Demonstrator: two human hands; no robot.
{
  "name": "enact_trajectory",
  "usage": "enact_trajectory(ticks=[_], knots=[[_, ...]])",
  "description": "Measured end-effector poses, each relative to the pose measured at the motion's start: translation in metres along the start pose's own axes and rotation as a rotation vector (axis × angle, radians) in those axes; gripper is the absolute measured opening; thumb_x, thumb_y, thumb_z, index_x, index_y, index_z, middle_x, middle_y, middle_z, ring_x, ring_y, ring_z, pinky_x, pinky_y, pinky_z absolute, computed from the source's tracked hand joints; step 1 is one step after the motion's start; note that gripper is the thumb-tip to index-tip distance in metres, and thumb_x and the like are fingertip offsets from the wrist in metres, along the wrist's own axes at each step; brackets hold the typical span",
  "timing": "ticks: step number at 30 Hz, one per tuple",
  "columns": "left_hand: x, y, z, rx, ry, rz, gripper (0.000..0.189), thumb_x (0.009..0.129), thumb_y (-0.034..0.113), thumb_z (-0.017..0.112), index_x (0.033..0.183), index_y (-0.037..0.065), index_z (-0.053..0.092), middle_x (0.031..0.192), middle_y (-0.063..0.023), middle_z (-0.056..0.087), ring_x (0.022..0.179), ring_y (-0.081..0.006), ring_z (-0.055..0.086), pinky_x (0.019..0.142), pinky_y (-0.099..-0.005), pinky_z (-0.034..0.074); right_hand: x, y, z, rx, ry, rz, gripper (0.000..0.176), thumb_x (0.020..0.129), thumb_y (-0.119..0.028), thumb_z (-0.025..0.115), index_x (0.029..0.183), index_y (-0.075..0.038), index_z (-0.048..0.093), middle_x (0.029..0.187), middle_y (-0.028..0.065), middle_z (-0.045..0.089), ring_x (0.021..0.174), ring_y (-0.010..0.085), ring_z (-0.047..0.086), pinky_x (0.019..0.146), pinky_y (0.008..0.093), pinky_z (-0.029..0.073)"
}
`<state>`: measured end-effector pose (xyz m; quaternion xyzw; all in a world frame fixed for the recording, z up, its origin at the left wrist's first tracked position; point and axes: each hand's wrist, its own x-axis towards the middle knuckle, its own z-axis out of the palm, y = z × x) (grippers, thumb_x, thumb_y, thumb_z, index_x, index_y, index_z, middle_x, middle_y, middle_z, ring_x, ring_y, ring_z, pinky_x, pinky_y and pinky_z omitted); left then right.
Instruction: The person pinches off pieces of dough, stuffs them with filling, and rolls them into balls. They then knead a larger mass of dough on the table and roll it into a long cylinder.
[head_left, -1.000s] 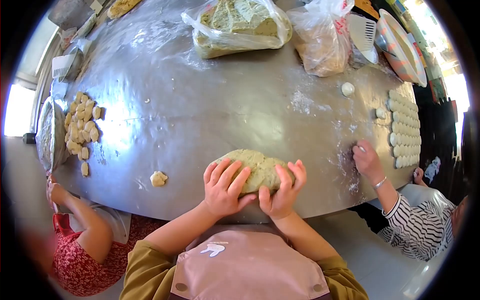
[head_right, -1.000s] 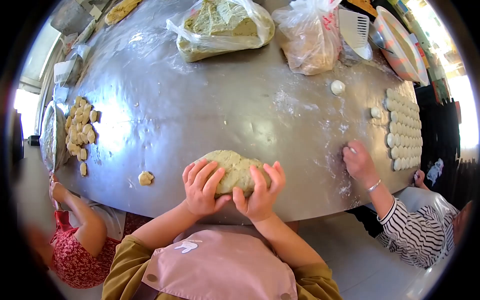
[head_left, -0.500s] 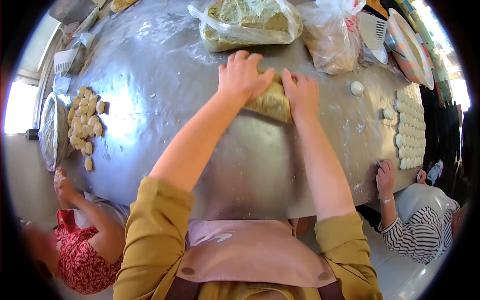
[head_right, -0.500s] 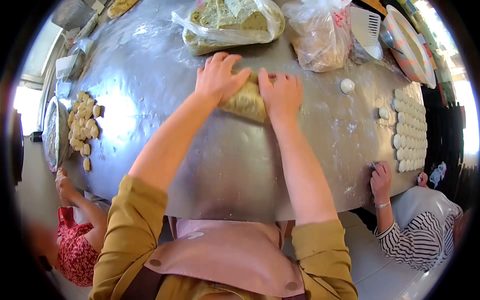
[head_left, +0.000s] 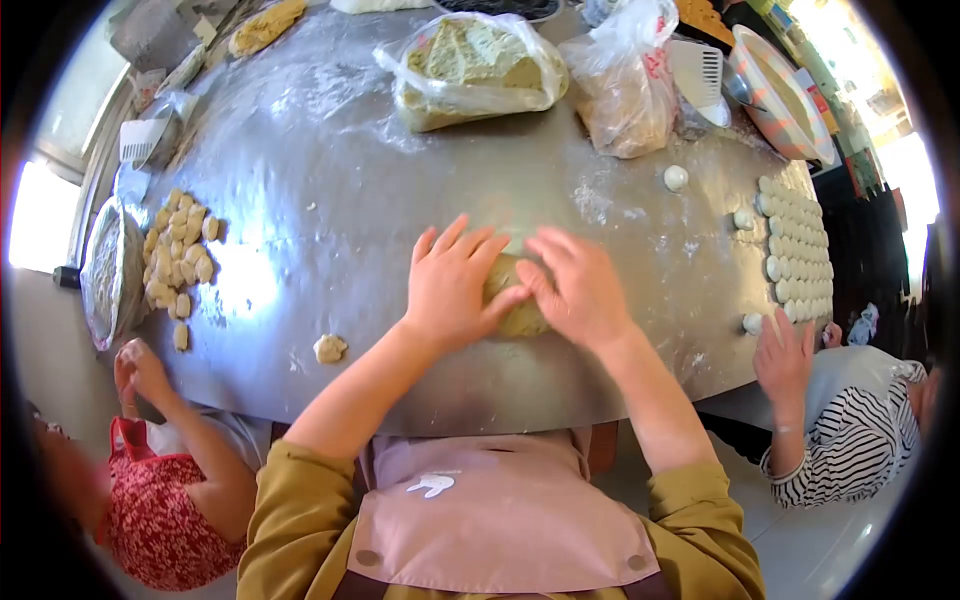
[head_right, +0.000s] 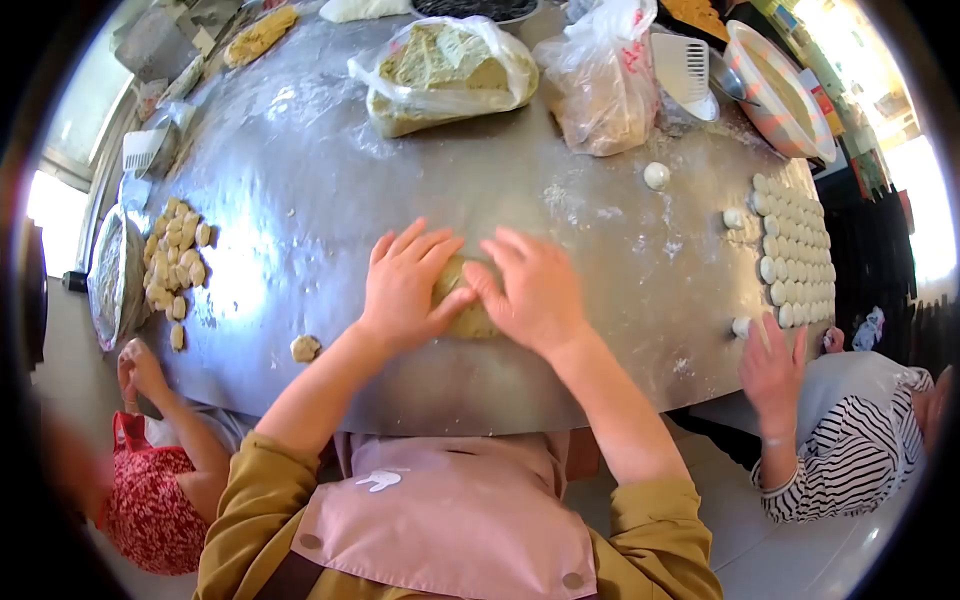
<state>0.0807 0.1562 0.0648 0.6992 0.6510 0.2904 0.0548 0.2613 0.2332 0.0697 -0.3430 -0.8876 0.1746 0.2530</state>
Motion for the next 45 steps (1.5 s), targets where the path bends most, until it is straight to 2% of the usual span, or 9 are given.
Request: enact_trajectory(ticks=[8, 15, 20, 22, 23, 24, 32, 39, 45], knots=[[-0.082, 0.021, 0.03, 0.233, 0.188, 0.071, 0.059, 0.081, 0.06, 0.047, 0.111, 0.012, 0.064, 0.114, -0.0101, 0.059, 0.112, -0.03, 0.049, 0.102, -0.0458, 0.026, -0.09, -0.032, 0.042, -0.076, 0.209, 0.068, 0.041, 0.085, -0.034, 0.055, 0.113, -0.004, 0.057, 0.117, 0.0164, 0.054, 0.107, 0.038, 0.052, 0.091, 0.0479, 0.042], [0.005, 0.001, 0.044, 0.088, 0.209, -0.092, 0.035, 0.078, 0.04, 0.053, 0.095, 0.012, 0.066, 0.095, -0.0062, 0.064, 0.092, -0.026, 0.058, 0.086, -0.0397, 0.037, -0.023, 0.015, 0.048, 0.007, 0.226, 0.143, 0.033, 0.081, -0.028, 0.055, 0.105, -0.006, 0.06, 0.1, 0.014, 0.061, 0.094, 0.0314, 0.059, 0.081, 0.0429, 0.045], [0.075, -0.009, 0.034, 0.081, -0.24, -0.481, 0.042, 0.085, 0.046, 0.05, 0.104, 0.012, 0.067, 0.106, -0.0106, 0.065, 0.103, -0.0305, 0.058, 0.085, -0.0425, 0.04, 0.037, 0.041, 0.039, 0.104, -0.097, 0.501, 0.031, 0.086, -0.031, 0.051, 0.097, -0.006, 0.066, 0.096, 0.0138, 0.065, 0.088, 0.0338, 0.061, 0.078, 0.0446, 0.045], [0.087, -0.014, 0.038, 0.112, -0.236, -0.564, 0.046, 0.087, 0.049, 0.048, 0.107, 0.012, 0.067, 0.111, -0.0116, 0.064, 0.108, -0.0302, 0.056, 0.089, -0.0438, 0.04, 0.049, 0.052, 0.048, -0.053, 0.143, 0.328, 0.034, 0.088, -0.033, 0.05, 0.096, -0.004, 0.066, 0.1, 0.014, 0.065, 0.09, 0.0351, 0.061, 0.08, 0.0445, 0.046], [0.082, -0.015, 0.036, 0.097, -0.214, -0.522, 0.047, 0.087, 0.05, 0.047, 0.108, 0.012, 0.066, 0.112, -0.0117, 0.063, 0.11, -0.0301, 0.055, 0.09, -0.0441, 0.04, 0.051, 0.058, 0.053, -0.128, 0.267, 0.249, 0.036, 0.088, -0.034, 0.05, 0.096, -0.003, 0.066, 0.101, 0.0142, 0.064, 0.09, 0.0357, 0.061, 0.081, 0.0444, 0.046], [0.075, -0.013, 0.034, 0.081, -0.202, -0.476, 0.048, 0.088, 0.051, 0.046, 0.108, 0.012, 0.066, 0.114, -0.0118, 0.063, 0.111, -0.03, 0.054, 0.092, -0.0444, 0.039, 0.057, 0.038, 0.023, -0.023, -0.186, 0.436, 0.037, 0.089, -0.035, 0.05, 0.101, -0.003, 0.065, 0.105, 0.017, 0.063, 0.099, 0.0353, 0.058, 0.086, 0.0436, 0.045], [-0.02, 0.02, 0.015, 0.023, 0.132, -0.016, 0.031, 0.078, 0.024, 0.064, 0.103, 0.006, 0.061, 0.098, -0.014, 0.064, 0.093, -0.0343, 0.06, 0.086, -0.0442, 0.043, -0.053, 0.001, 0.043, 0.075, 0.275, 0.031, 0.049, 0.085, -0.034, 0.059, 0.123, -0.005, 0.05, 0.124, 0.0188, 0.051, 0.117, 0.0377, 0.046, 0.1, 0.049, 0.035], [0.014, 0.043, 0.04, 0.298, 0.332, 0.066, 0.036, 0.087, 0.032, 0.056, 0.113, 0.006, 0.06, 0.11, -0.0147, 0.062, 0.104, -0.0352, 0.055, 0.093, -0.0463, 0.038, -0.063, 0.004, 0.041, 0.081, 0.116, 0.167, 0.052, 0.091, -0.035, 0.048, 0.133, -0.005, 0.043, 0.139, 0.0174, 0.041, 0.129, 0.0375, 0.037, 0.106, 0.0504, 0.028], [0.02, 0.031, 0.038, 0.003, -0.241, -0.136, 0.036, 0.091, 0.034, 0.05, 0.105, 0.005, 0.064, 0.103, -0.0155, 0.065, 0.094, -0.0348, 0.061, 0.087, -0.0442, 0.042, -0.071, 0.001, 0.028, 0.078, -0.005, 0.162, 0.057, 0.096, -0.038, 0.038, 0.141, -0.004, 0.031, 0.147, 0.0166, 0.031, 0.136, 0.0359, 0.026, 0.109, 0.0513, 0.023]])
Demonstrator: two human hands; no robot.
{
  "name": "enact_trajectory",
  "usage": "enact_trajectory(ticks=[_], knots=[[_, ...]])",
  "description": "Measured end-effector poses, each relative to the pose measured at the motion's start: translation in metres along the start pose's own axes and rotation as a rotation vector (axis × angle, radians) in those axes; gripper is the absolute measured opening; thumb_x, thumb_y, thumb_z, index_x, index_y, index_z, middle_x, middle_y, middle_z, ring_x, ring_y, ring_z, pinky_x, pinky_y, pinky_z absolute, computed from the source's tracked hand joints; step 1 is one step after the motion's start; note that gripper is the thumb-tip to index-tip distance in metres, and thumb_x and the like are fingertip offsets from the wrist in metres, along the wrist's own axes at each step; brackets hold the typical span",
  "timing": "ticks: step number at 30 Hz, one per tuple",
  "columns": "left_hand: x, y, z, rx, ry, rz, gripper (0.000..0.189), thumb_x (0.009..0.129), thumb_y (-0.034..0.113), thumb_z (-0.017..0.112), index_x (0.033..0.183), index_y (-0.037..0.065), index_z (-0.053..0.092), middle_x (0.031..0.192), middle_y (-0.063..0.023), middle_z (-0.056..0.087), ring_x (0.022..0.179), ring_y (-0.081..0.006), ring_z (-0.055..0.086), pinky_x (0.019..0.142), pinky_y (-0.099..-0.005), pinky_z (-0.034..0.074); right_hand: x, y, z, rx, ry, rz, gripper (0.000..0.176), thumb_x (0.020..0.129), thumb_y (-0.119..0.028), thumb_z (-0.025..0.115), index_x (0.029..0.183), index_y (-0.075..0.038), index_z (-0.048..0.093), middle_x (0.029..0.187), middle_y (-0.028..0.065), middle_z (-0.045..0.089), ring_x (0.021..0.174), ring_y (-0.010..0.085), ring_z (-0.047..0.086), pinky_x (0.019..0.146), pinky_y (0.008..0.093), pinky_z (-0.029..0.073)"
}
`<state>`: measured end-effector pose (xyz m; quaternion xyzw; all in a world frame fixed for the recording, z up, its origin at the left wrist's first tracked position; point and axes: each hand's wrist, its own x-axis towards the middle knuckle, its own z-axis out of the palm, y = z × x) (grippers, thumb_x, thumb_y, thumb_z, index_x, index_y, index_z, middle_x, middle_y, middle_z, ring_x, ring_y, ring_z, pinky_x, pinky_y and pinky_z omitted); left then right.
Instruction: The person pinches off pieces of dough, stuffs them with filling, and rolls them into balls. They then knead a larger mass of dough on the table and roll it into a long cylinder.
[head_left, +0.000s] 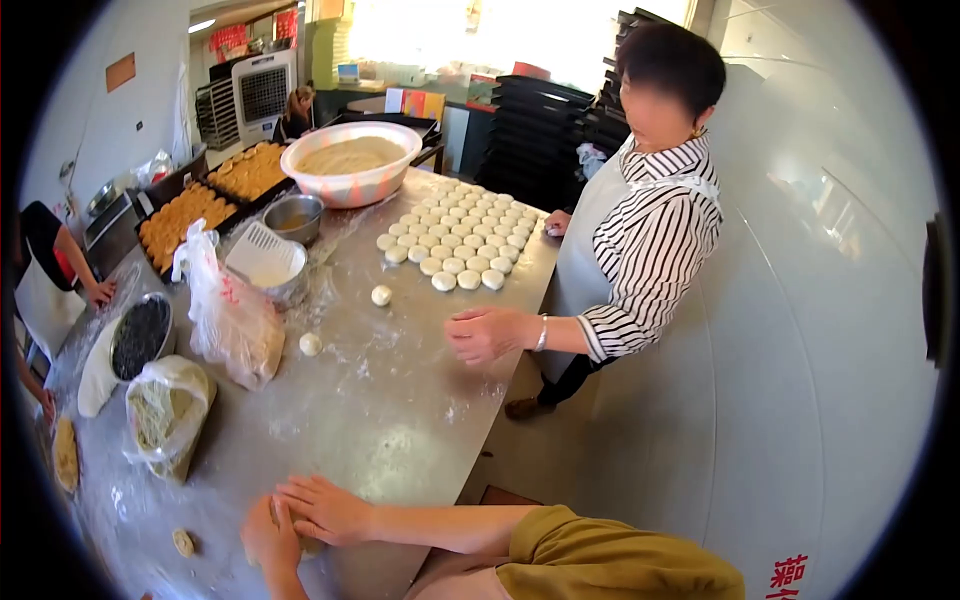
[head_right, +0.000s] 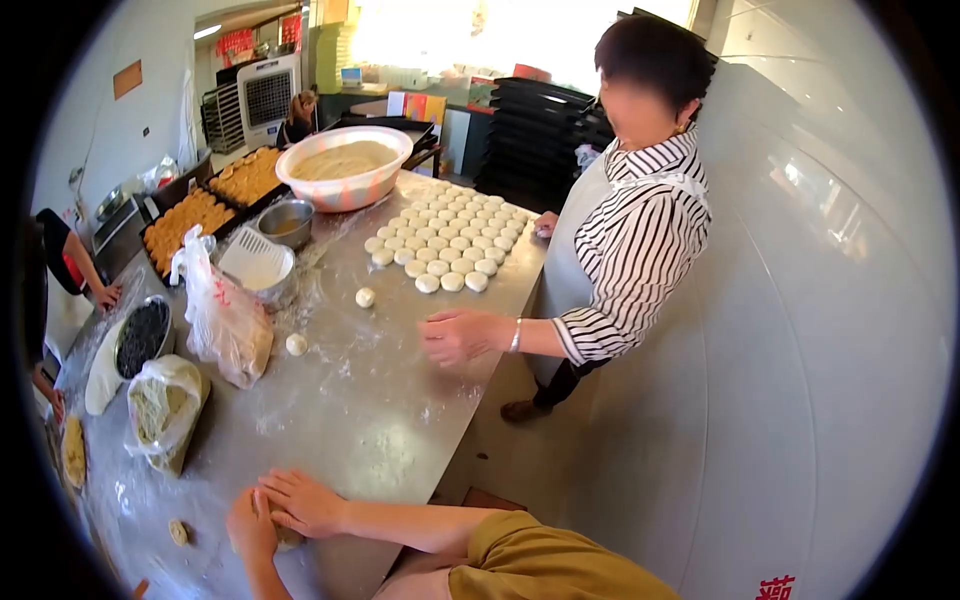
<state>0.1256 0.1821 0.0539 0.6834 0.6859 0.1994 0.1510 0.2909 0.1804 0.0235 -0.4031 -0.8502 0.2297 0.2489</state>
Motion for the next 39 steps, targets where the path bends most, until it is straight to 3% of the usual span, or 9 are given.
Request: enact_trajectory(ticks=[3, 6, 15, 39], knots=[[0.0, 0.005, -0.002, 0.022, 0.015, -0.004, 0.033, 0.091, 0.034, 0.05, 0.101, 0.006, 0.064, 0.098, -0.0142, 0.066, 0.091, -0.0346, 0.061, 0.083, -0.0444, 0.043, 0.001, 0.002, -0.006, 0.008, -0.037, -0.018, 0.057, 0.097, -0.038, 0.038, 0.141, -0.004, 0.031, 0.147, 0.0163, 0.03, 0.137, 0.0351, 0.026, 0.11, 0.0503, 0.021], [-0.002, 0.016, -0.007, 0.004, 0.093, 0.082, 0.028, 0.091, 0.028, 0.05, 0.087, 0.004, 0.064, 0.084, -0.0183, 0.064, 0.077, -0.038, 0.06, 0.068, -0.0452, 0.046, 0.001, 0.002, -0.002, -0.001, -0.045, -0.01, 0.057, 0.097, -0.039, 0.038, 0.141, -0.004, 0.031, 0.148, 0.0159, 0.028, 0.138, 0.0346, 0.024, 0.11, 0.0495, 0.021], [-0.004, 0.013, -0.002, 0.024, 0.152, 0.117, 0.029, 0.093, 0.03, 0.049, 0.084, 0.006, 0.063, 0.08, -0.0162, 0.063, 0.073, -0.0372, 0.06, 0.063, -0.0457, 0.045, -0.001, 0.001, 0.005, 0.036, 0.04, -0.012, 0.057, 0.096, -0.039, 0.04, 0.14, -0.003, 0.033, 0.146, 0.016, 0.032, 0.137, 0.0357, 0.026, 0.111, 0.0485, 0.021], [-0.006, 0.002, 0.005, 0.069, 0.152, 0.082, 0.029, 0.091, 0.033, 0.048, 0.09, 0.008, 0.063, 0.089, -0.0116, 0.066, 0.083, -0.0342, 0.06, 0.073, -0.0454, 0.042, -0.002, 0.001, 0.009, 0.037, 0.064, -0.004, 0.057, 0.094, -0.038, 0.044, 0.14, -0.004, 0.033, 0.146, 0.0148, 0.032, 0.136, 0.0345, 0.027, 0.111, 0.048, 0.022]])
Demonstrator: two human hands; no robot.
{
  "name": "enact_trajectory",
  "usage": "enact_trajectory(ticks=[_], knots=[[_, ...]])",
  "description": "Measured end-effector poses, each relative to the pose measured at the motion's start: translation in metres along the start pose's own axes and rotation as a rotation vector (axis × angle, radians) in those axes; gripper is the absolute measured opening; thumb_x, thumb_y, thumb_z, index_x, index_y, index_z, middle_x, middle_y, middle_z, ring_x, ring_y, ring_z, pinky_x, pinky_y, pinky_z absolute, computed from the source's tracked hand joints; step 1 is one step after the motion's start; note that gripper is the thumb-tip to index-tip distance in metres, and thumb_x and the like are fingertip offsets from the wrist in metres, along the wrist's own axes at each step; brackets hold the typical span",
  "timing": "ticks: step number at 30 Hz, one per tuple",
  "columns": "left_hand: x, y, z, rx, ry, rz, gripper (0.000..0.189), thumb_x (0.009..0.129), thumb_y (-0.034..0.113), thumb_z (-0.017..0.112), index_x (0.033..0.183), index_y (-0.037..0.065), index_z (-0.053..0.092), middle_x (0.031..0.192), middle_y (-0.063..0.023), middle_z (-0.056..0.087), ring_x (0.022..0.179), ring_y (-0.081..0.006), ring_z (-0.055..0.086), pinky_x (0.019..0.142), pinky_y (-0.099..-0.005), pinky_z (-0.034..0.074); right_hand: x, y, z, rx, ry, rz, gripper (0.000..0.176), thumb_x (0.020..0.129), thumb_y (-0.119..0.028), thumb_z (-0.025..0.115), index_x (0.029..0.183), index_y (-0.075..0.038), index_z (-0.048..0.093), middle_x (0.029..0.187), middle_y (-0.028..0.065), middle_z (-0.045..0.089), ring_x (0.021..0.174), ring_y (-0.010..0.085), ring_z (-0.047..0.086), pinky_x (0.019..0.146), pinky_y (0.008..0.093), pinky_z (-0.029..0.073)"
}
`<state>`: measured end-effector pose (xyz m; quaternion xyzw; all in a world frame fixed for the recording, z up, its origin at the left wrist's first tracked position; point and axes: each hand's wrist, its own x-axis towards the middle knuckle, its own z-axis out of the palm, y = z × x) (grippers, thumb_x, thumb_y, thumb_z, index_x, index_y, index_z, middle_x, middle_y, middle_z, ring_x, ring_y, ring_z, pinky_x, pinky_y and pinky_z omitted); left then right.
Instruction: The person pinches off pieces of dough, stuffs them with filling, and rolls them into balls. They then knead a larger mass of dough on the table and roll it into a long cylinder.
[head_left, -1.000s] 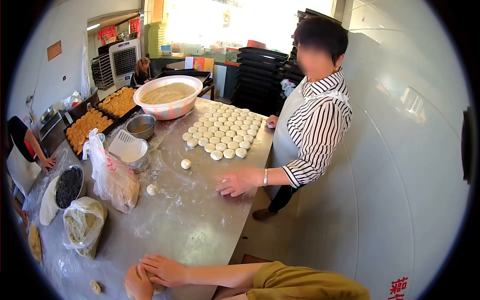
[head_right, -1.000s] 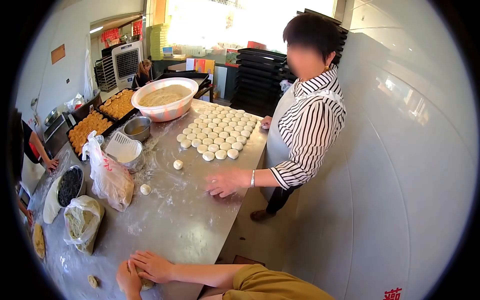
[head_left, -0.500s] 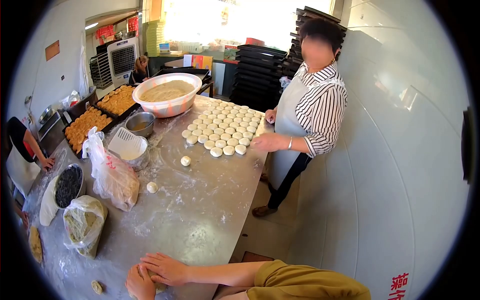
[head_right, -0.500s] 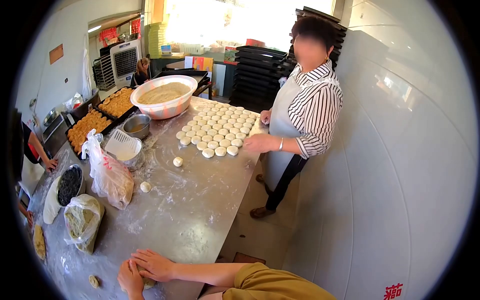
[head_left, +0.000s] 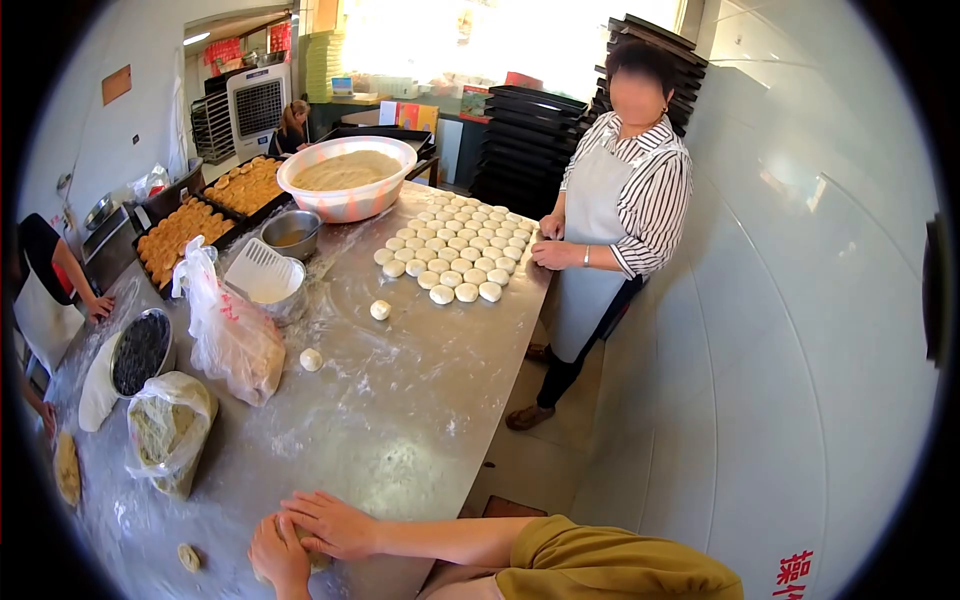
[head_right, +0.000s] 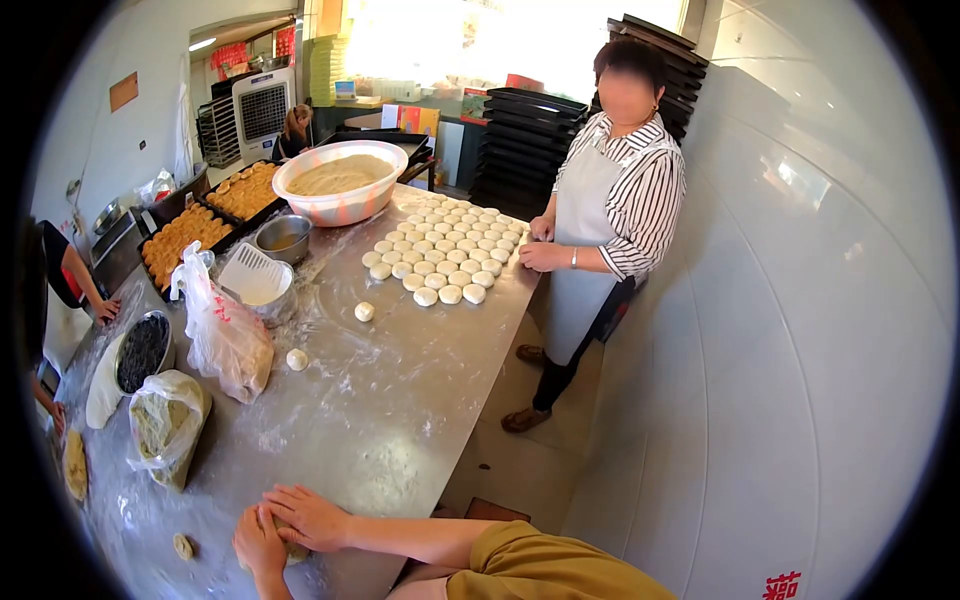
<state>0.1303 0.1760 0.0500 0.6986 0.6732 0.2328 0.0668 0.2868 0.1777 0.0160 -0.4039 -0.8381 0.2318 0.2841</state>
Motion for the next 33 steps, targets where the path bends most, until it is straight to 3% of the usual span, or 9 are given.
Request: enact_trajectory(ticks=[11, 15, 18, 33], knots=[[-0.0004, 0.0009, -0.0016, 0.008, 0.011, 0.012, 0.027, 0.092, 0.031, 0.047, 0.088, 0.009, 0.062, 0.087, -0.01, 0.065, 0.082, -0.0338, 0.06, 0.072, -0.045, 0.042, -0.0012, -0.0063, -0.0036, -0.017, 0.059, -0.004, 0.052, 0.094, -0.035, 0.044, 0.135, -0.004, 0.038, 0.141, 0.0153, 0.039, 0.133, 0.0353, 0.032, 0.109, 0.0473, 0.024], [-0.0005, 0.0055, -0.0054, -0.008, 0.016, 0.024, 0.03, 0.094, 0.031, 0.044, 0.087, 0.008, 0.062, 0.086, -0.0132, 0.065, 0.08, -0.0353, 0.06, 0.071, -0.0464, 0.043, -0.0011, -0.0045, -0.0009, -0.028, 0.067, -0.012, 0.052, 0.094, -0.035, 0.044, 0.136, -0.005, 0.038, 0.141, 0.0152, 0.039, 0.133, 0.0352, 0.032, 0.109, 0.0477, 0.024], [-0.0006, 0.0014, -0.0026, 0.016, -0.012, -0.011, 0.027, 0.092, 0.031, 0.046, 0.089, 0.009, 0.062, 0.088, -0.0091, 0.065, 0.083, -0.0327, 0.06, 0.073, -0.0443, 0.041, -0.0006, -0.0043, 0.0004, -0.031, 0.068, -0.013, 0.052, 0.094, -0.036, 0.044, 0.136, -0.005, 0.038, 0.141, 0.0152, 0.039, 0.133, 0.0353, 0.032, 0.109, 0.0477, 0.025], [0.0, 0.0026, -0.0018, -0.01, 0.045, 0.045, 0.028, 0.094, 0.029, 0.044, 0.088, 0.009, 0.062, 0.085, -0.0116, 0.065, 0.081, -0.034, 0.06, 0.073, -0.045, 0.043, 0.0005, -0.0042, -0.0012, -0.028, 0.055, -0.001, 0.054, 0.094, -0.037, 0.046, 0.136, -0.005, 0.038, 0.142, 0.0152, 0.037, 0.133, 0.0361, 0.031, 0.109, 0.049, 0.024]])
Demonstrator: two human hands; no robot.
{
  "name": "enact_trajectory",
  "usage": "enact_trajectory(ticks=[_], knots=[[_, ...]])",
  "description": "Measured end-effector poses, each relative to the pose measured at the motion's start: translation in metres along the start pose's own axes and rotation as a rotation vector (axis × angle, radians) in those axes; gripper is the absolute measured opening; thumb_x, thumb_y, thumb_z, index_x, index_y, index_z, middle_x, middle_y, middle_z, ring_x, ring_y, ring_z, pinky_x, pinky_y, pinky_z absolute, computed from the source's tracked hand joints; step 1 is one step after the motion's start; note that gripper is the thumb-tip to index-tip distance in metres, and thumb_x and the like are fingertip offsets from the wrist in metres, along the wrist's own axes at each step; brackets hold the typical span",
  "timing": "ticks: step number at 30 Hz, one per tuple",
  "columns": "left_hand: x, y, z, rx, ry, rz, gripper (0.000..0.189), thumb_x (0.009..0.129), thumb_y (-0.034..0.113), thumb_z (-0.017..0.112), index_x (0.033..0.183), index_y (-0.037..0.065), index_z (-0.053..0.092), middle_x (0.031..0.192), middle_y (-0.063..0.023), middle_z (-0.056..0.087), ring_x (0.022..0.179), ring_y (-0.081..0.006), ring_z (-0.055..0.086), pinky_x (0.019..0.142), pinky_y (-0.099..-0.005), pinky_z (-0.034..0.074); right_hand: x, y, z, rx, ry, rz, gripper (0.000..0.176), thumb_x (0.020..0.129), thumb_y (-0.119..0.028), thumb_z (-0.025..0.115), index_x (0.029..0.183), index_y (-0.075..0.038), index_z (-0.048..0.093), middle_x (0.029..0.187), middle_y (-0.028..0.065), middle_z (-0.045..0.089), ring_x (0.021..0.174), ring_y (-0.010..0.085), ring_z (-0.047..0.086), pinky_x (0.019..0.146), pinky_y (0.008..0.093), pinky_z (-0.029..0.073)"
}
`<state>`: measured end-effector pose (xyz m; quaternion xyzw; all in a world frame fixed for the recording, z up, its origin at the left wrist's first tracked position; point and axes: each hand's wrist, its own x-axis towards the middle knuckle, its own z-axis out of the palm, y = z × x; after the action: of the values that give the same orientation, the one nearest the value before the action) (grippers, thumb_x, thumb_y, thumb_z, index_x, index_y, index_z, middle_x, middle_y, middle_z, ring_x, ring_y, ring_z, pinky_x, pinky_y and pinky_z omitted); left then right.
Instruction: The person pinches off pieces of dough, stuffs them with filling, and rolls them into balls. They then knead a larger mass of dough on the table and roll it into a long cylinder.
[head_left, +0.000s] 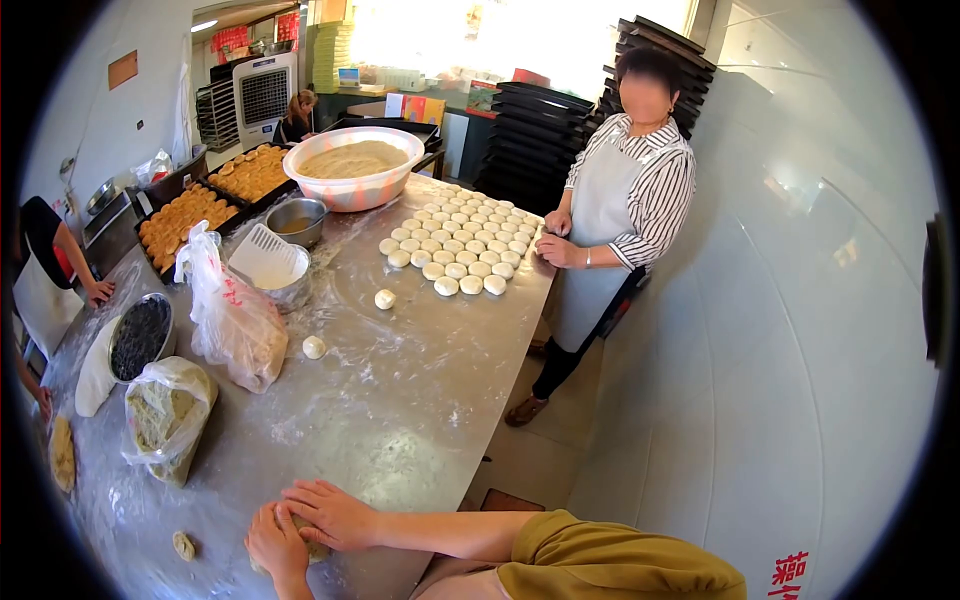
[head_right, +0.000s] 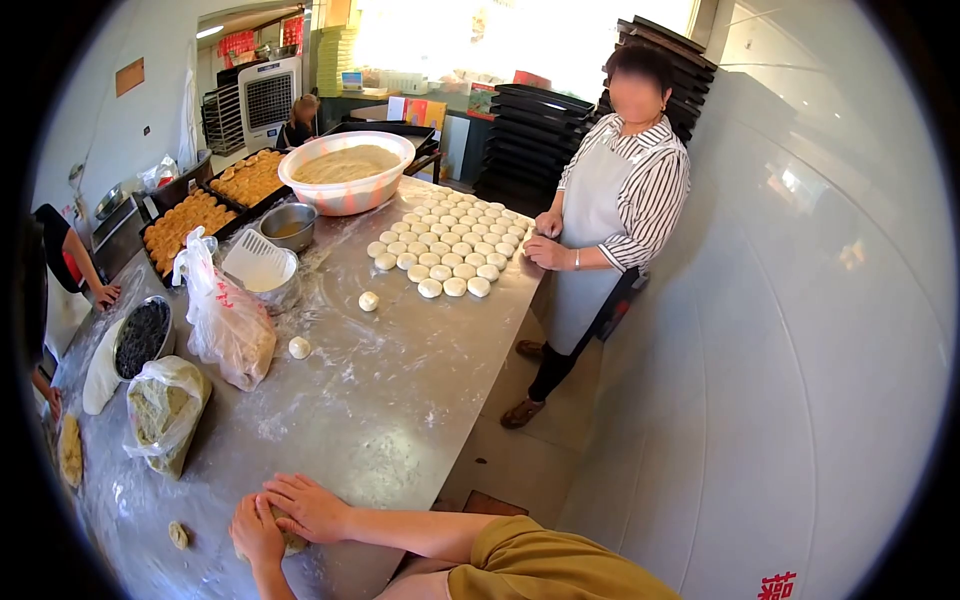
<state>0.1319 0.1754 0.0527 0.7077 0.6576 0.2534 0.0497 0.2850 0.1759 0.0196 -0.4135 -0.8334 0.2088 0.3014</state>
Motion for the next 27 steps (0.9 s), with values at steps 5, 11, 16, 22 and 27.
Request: enact_trajectory(ticks=[5, 11, 16, 22, 27], knots=[[0.0003, 0.0, -0.001, -0.004, -0.01, -0.012, 0.027, 0.094, 0.028, 0.046, 0.087, 0.009, 0.062, 0.085, -0.0123, 0.065, 0.079, -0.0348, 0.06, 0.071, -0.045, 0.043, -0.0008, -0.0002, 0.0006, 0.008, 0.025, -0.007, 0.053, 0.094, -0.036, 0.046, 0.136, -0.006, 0.039, 0.142, 0.0152, 0.038, 0.133, 0.0362, 0.032, 0.108, 0.0486, 0.025], [-0.0002, -0.0021, 0.0004, -0.02, 0.01, -0.005, 0.026, 0.093, 0.027, 0.047, 0.086, 0.008, 0.062, 0.084, -0.0126, 0.064, 0.078, -0.0351, 0.059, 0.071, -0.045, 0.043, 0.0001, -0.0012, -0.0003, 0.006, 0.014, -0.003, 0.053, 0.094, -0.036, 0.046, 0.136, -0.005, 0.039, 0.141, 0.0152, 0.038, 0.132, 0.0363, 0.032, 0.108, 0.0482, 0.025], [0.0002, 0.0009, -0.0008, -0.034, 0.011, -0.014, 0.026, 0.092, 0.028, 0.047, 0.087, 0.008, 0.063, 0.084, -0.0117, 0.065, 0.079, -0.0346, 0.059, 0.072, -0.0446, 0.042, 0.0002, -0.002, -0.0006, 0.0, 0.007, 0.003, 0.053, 0.093, -0.036, 0.046, 0.136, -0.005, 0.039, 0.142, 0.0153, 0.038, 0.133, 0.0359, 0.032, 0.108, 0.048, 0.025], [0.0008, -0.0026, 0.0008, -0.03, -0.026, -0.037, 0.028, 0.093, 0.03, 0.046, 0.088, 0.009, 0.063, 0.085, -0.0102, 0.065, 0.081, -0.0335, 0.06, 0.072, -0.0441, 0.041, -0.0002, -0.0003, 0.0021, -0.006, 0.016, 0.002, 0.053, 0.093, -0.036, 0.047, 0.136, -0.005, 0.039, 0.142, 0.0151, 0.037, 0.133, 0.0355, 0.031, 0.109, 0.0484, 0.025], [0.0007, -0.0022, 0.0015, -0.022, -0.014, -0.034, 0.028, 0.093, 0.03, 0.046, 0.086, 0.008, 0.062, 0.084, -0.0106, 0.064, 0.079, -0.0338, 0.059, 0.071, -0.0444, 0.041, -0.0009, 0.0011, 0.0047, -0.018, 0.014, -0.002, 0.053, 0.093, -0.035, 0.047, 0.136, -0.005, 0.038, 0.142, 0.0154, 0.037, 0.133, 0.0353, 0.031, 0.109, 0.048, 0.024]])
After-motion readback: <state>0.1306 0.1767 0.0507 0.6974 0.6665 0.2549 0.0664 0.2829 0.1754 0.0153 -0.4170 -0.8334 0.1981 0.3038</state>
